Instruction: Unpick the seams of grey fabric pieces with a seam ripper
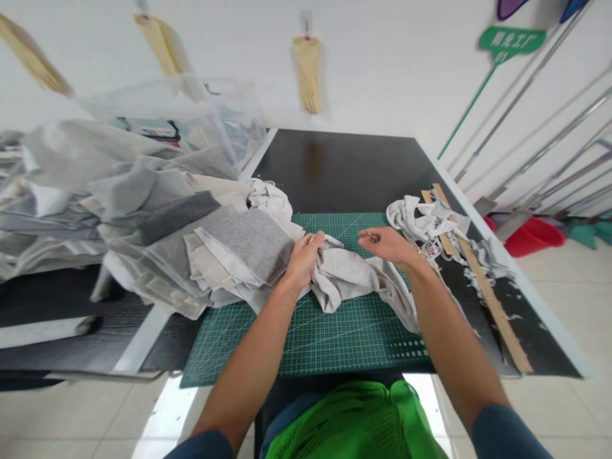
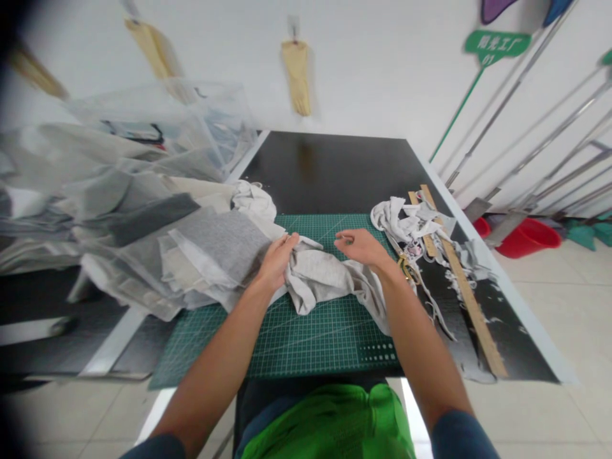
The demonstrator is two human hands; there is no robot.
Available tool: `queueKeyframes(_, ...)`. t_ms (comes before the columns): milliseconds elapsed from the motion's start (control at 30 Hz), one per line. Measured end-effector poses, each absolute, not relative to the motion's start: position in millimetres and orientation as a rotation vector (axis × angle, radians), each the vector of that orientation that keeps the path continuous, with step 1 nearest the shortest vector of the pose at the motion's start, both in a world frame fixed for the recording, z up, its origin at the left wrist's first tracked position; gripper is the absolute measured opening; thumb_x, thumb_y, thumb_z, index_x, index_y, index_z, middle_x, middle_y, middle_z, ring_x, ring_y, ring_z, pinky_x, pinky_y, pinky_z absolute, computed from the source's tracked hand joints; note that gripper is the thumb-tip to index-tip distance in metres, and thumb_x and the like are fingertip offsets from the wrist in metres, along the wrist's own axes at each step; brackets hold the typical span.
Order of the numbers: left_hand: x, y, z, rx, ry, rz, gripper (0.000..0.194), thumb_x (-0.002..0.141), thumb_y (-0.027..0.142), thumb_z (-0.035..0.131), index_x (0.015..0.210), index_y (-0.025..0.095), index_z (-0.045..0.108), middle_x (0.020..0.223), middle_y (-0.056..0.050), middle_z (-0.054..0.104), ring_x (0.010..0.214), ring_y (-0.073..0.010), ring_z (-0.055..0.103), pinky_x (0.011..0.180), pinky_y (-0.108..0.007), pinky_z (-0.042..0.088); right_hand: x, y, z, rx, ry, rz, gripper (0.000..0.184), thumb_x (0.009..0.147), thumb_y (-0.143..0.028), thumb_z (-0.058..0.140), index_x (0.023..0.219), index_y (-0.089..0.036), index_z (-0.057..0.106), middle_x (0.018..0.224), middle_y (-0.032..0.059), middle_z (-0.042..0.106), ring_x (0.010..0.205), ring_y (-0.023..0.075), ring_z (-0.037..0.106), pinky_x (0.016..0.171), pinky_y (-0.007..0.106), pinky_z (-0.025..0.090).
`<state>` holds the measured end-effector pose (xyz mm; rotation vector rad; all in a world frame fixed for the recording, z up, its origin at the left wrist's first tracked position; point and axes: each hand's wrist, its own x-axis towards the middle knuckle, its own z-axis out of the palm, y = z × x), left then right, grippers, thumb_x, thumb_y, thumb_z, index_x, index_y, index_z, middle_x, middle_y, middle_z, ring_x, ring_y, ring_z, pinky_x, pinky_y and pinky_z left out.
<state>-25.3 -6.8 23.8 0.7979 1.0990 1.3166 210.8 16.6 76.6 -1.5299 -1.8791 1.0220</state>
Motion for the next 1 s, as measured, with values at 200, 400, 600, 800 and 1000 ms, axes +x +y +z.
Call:
queueKeyframes(200,-21,-8,28,0.549,1.001,1.156,0.046,0.086,0.063,0.067,0.085,0.017,0.066,0.077,-0.007,0.074,0.08,-0.0227,0.072,0.071,-0.032,0.056,182,13,48,-1.071,-1.598,1.614,0.072,0.074,-0.028,0.082,0.142,-0.024,0.058,0.144,0.0109,0.063,0.112,0.0225,0.065,0.093,0.036,0.056)
queueKeyframes(400,-26,-5,25,0.535,1.033,1.069,0.046,0.087,0.061,0.062,0.085,0.016,0.07,0.076,-0.01,0.075,0.079,-0.0261,0.073,0.071,-0.035,0.057,181,6,50,-0.909,-1.426,1.669,0.066,0.066,-0.031,0.09,0.127,-0.026,0.067,0.109,0.0026,0.071,0.089,0.0172,0.065,0.079,0.028,0.054)
queueKeyframes(600,-35,-2,16,1.133,1.23,1.068,0.025,0.069,0.023,0.076,0.093,0.016,0.072,0.091,-0.008,0.077,0.094,-0.0255,0.072,0.084,-0.036,0.054,179,11,41,-1.083,-1.316,1.327,0.039,0.075,-0.054,0.082,0.077,-0.018,0.065,0.066,-0.0052,0.05,0.057,0.009,0.038,0.053,0.024,0.03)
queueKeyframes(800,-22,-13,29,1.333,0.886,1.172,0.052,0.069,0.022,0.081,0.118,0.018,0.062,0.108,-0.009,0.073,0.102,-0.0228,0.069,0.09,-0.036,0.052,162,-8,42,-1.25,-1.472,1.188,0.041,0.083,-0.059,0.072,0.075,-0.019,0.068,0.059,-0.005,0.047,0.053,0.01,0.032,0.05,0.027,0.022)
queueKeyframes(1000,-17,-21,30,1.27,0.925,1.124,0.039,0.065,0.03,0.09,0.086,0.018,0.06,0.076,0.003,0.062,0.069,-0.0124,0.057,0.065,-0.025,0.044,158,-23,46,-1.097,-1.427,1.375,0.045,0.085,-0.061,0.07,0.072,-0.019,0.064,0.059,-0.0046,0.049,0.053,0.0101,0.034,0.049,0.026,0.024)
